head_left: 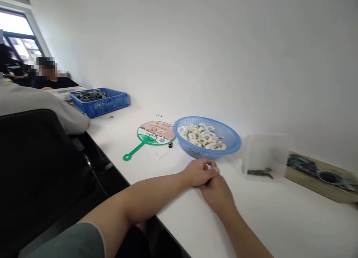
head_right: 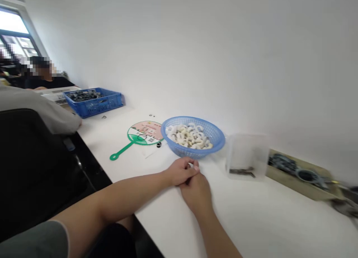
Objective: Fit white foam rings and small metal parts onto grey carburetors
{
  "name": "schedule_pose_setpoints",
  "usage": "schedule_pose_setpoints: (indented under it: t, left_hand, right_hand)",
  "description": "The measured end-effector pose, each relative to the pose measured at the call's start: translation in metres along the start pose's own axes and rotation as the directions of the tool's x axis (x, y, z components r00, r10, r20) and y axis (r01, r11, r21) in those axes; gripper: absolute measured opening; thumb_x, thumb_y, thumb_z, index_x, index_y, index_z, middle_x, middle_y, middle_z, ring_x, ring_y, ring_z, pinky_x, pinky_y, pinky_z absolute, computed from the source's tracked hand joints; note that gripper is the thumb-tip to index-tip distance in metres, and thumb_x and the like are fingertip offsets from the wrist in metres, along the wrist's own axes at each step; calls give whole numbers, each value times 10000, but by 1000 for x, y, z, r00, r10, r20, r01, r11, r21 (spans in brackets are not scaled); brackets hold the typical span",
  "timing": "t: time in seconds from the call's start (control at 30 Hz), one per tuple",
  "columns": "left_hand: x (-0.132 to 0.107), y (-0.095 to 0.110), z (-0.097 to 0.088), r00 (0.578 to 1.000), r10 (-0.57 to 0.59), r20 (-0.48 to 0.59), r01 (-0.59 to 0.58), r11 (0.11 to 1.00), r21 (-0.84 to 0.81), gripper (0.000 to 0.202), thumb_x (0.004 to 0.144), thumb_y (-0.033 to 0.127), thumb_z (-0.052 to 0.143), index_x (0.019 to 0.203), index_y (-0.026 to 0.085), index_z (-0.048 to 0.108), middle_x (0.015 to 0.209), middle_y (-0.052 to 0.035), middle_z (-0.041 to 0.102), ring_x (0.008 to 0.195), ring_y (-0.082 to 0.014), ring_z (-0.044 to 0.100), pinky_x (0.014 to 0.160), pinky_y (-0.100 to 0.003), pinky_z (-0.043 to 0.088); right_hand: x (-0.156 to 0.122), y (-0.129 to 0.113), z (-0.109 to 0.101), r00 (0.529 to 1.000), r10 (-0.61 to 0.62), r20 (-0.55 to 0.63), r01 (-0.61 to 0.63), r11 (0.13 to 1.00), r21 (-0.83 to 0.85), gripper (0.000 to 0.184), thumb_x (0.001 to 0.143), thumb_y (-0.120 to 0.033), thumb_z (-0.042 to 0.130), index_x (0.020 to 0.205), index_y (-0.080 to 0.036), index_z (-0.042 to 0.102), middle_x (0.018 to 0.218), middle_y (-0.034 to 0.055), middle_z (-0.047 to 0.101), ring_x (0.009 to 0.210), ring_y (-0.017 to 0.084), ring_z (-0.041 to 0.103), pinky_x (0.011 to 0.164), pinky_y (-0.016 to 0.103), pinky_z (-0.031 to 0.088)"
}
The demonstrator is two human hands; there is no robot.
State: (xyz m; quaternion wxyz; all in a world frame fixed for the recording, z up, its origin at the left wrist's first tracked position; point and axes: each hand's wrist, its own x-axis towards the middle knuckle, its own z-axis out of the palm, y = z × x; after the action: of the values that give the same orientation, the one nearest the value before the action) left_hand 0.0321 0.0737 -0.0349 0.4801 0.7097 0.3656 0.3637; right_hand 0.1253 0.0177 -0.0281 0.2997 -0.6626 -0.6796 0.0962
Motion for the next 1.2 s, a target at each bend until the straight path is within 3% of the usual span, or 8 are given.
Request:
schedule_pose_setpoints:
  t: [0.2,0.47,0.63,0.83,1.2]
  left_hand:
    - [-1,-5,1,1000,24,18,-24,1000,-6,348,783,445,557,986,164,586,608,44,476,572,-110,444,560,-230,373]
    - [-1,-7,7,998,56,14,-55,997,-49,296,789,415,554,931,156,580,578,50,447,546,-98,412,523,-214,328]
    - [1,-9,11,999,53,13,-52,997,-55,301,792,402,548,952,149,581,550,58,425,518,-90,380,492,-204,297]
    - [1,-6,11,999,31,-32,-32,999,-13,319,791,415,545,970,156,598,566,51,455,529,-94,393,513,-212,316]
    - [-4,4,5,999,8,-40,-7,1000,27,306,775,427,552,934,172,611,639,34,505,595,-111,453,579,-230,377]
  right_hand:
    - [-7,-1,0,1000,1,-22,0,1000,30,519,713,-161,537,1230,-131,494,1019,112,667,926,237,619,742,286,451]
    - [-10,4,1,999,-9,-41,9,1000,-10,442,703,-147,532,1142,-153,580,974,102,683,876,231,637,730,289,452]
    - [-12,5,0,998,20,-66,-25,998,-65,567,693,-126,530,1259,-120,496,1079,133,654,977,233,612,802,293,438]
    - [-11,-1,-3,996,77,-33,-82,981,-179,589,740,-148,481,1321,-81,412,1126,156,626,998,245,598,787,297,426]
    - [-14,-15,-10,994,112,-15,-112,965,-235,551,749,-160,472,1294,-85,445,1030,153,652,1009,271,580,787,318,399]
